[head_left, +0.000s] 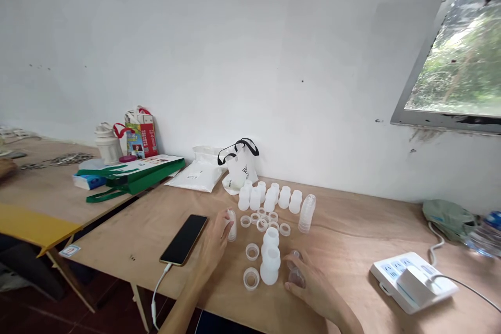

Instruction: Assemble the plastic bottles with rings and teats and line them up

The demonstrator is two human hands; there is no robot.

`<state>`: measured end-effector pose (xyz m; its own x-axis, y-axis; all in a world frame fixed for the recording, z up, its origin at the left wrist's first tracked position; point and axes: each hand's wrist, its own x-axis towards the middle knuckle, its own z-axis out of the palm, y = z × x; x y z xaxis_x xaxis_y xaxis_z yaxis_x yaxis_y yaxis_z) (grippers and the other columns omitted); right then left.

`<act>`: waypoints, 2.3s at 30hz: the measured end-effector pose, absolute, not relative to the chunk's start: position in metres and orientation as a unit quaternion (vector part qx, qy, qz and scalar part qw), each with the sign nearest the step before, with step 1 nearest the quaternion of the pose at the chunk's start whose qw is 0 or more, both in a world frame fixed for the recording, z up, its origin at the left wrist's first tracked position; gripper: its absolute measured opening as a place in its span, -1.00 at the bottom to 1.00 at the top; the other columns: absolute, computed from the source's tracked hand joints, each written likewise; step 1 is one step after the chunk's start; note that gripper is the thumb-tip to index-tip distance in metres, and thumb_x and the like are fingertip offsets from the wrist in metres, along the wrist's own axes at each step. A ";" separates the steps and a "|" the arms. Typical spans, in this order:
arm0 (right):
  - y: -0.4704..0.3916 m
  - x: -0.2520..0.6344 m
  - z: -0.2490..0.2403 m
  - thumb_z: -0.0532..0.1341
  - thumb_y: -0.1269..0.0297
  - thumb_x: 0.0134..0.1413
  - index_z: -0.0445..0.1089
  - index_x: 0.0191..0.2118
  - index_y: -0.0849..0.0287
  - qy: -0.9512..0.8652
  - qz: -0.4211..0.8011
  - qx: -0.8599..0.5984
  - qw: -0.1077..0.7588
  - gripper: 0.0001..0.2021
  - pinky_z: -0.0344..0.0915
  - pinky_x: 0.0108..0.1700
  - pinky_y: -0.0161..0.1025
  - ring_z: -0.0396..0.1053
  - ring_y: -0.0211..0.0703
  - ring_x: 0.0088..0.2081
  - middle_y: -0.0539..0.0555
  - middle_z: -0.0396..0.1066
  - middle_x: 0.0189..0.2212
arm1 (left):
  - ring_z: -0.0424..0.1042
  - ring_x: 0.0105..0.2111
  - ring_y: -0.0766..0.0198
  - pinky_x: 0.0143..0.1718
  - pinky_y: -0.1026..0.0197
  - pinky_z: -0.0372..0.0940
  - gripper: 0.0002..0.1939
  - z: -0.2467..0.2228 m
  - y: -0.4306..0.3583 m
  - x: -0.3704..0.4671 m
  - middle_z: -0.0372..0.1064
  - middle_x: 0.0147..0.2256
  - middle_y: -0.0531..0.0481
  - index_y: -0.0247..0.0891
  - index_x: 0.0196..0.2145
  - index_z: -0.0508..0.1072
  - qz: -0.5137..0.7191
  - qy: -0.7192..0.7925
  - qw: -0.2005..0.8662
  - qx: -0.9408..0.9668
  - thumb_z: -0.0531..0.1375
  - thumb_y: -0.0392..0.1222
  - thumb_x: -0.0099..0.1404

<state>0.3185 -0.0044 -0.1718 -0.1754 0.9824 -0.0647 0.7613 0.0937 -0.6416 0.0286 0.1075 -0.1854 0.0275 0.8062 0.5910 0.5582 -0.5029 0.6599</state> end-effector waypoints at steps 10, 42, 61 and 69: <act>-0.008 0.317 -0.164 0.26 0.39 -0.01 0.37 -0.01 0.02 -0.715 0.308 -0.594 0.201 -0.61 0.28 0.14 -0.12 0.31 0.00 0.11 0.07 0.26 0.08 | 0.50 0.06 0.01 0.08 -0.03 0.39 -0.78 -0.182 0.110 0.025 0.47 0.11 -0.15 -0.12 -0.08 0.37 0.543 0.477 0.129 0.679 0.09 0.02 0.45; -0.005 0.322 -0.170 0.25 0.34 0.06 0.36 0.00 -0.04 -0.718 0.314 -0.590 0.193 -0.65 0.31 0.10 -0.11 0.35 -0.04 0.03 0.06 0.29 0.05 | 0.44 -0.04 0.08 0.04 0.12 0.29 -0.68 -0.164 0.081 0.025 0.49 -0.04 0.01 -0.11 -0.06 0.49 0.188 0.416 0.315 0.832 0.21 -0.29 0.21; -0.005 0.321 -0.167 0.26 0.32 0.05 0.37 0.01 -0.03 -0.717 0.310 -0.596 0.186 -0.64 0.30 0.09 -0.12 0.35 0.00 0.06 0.06 0.30 0.09 | 0.33 0.17 0.07 0.27 0.08 0.15 -0.52 -0.192 0.096 0.021 0.40 0.15 -0.05 -0.11 0.11 0.41 0.232 0.434 0.347 0.798 0.16 -0.30 0.22; -0.004 0.323 -0.172 0.26 0.31 0.06 0.38 0.01 -0.05 -0.715 0.309 -0.596 0.196 -0.64 0.30 0.11 -0.09 0.34 0.02 0.08 0.06 0.31 0.08 | 0.40 0.08 0.04 0.19 0.05 0.23 -0.61 -0.183 0.093 0.023 0.48 0.05 -0.07 -0.15 0.01 0.45 0.239 0.445 0.354 0.787 0.19 -0.26 0.20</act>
<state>0.3225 -0.0044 -0.1716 -0.2134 0.9731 -0.0873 0.7302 0.0995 -0.6759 0.0231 0.0926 -0.1829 0.4900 0.8696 0.0616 0.5313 -0.3539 0.7697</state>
